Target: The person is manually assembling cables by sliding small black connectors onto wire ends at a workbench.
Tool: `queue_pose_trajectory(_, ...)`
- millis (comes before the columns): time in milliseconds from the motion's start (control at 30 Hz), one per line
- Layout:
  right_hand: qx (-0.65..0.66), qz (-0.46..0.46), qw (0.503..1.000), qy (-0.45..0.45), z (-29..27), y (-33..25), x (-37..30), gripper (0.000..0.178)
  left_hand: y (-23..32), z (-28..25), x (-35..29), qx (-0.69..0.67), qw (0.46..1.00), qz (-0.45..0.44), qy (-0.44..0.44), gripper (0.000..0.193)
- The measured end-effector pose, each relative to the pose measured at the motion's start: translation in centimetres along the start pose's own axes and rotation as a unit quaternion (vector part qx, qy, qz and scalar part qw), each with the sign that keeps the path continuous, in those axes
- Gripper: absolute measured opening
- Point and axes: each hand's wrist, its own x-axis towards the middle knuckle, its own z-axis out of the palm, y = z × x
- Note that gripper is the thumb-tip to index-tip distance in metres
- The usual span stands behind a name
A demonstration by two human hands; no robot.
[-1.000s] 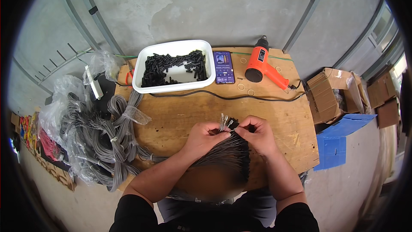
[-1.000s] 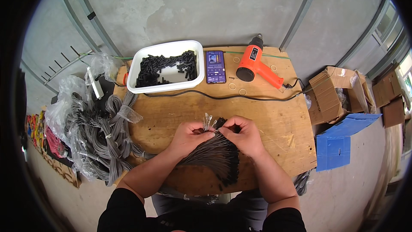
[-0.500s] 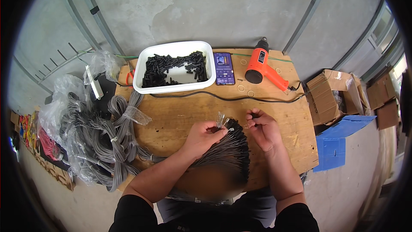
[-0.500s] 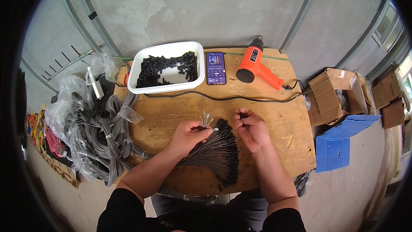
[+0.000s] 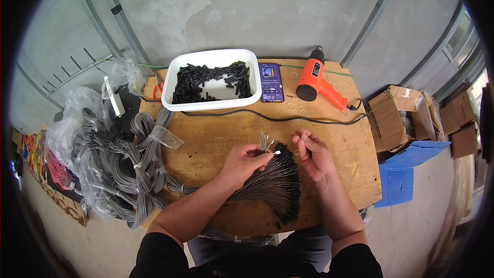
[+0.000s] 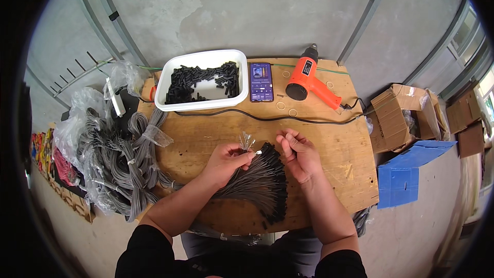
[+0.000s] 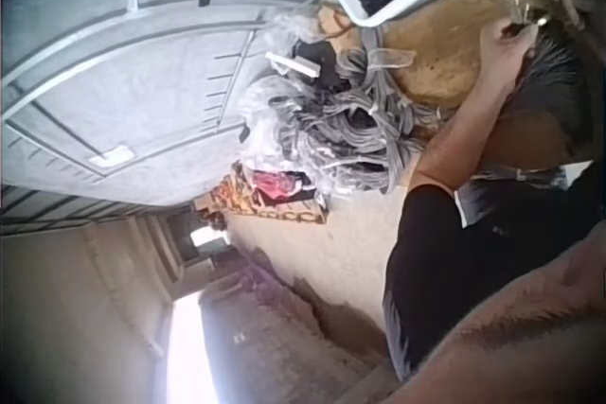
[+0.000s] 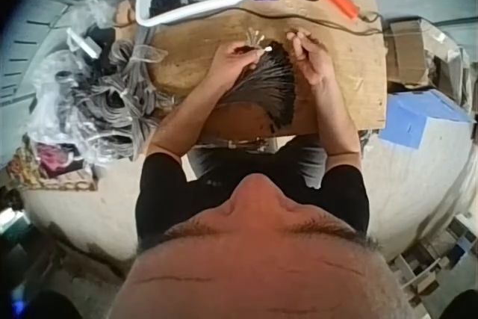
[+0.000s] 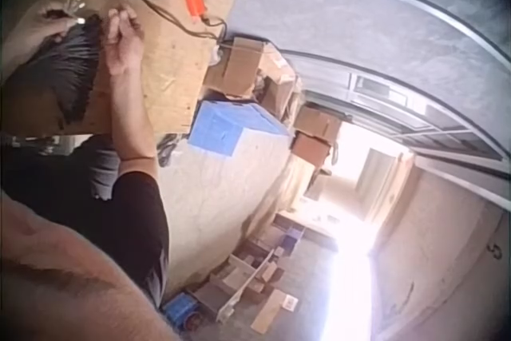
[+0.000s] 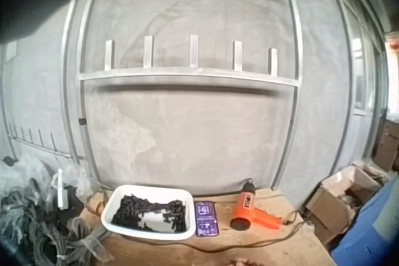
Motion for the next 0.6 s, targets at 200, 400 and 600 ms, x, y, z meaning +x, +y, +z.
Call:
queue_pose_trajectory(200,0.017,-0.026,0.999,0.036,-0.1,-0.2,0.4,0.020,0.0,-0.1,0.0,-0.005,1.000,-0.008,0.002,0.013)
queue_pose_trajectory(400,-0.009,0.000,1.000,0.007,0.4,-0.1,0.1,0.023,-0.1,-0.3,0.0,-0.003,1.000,0.000,-0.002,0.013)
queue_pose_trajectory(600,0.000,0.013,0.999,-0.029,-1.0,-0.2,0.3,0.023,-0.2,-0.3,0.1,0.003,1.000,0.003,-0.001,0.012)
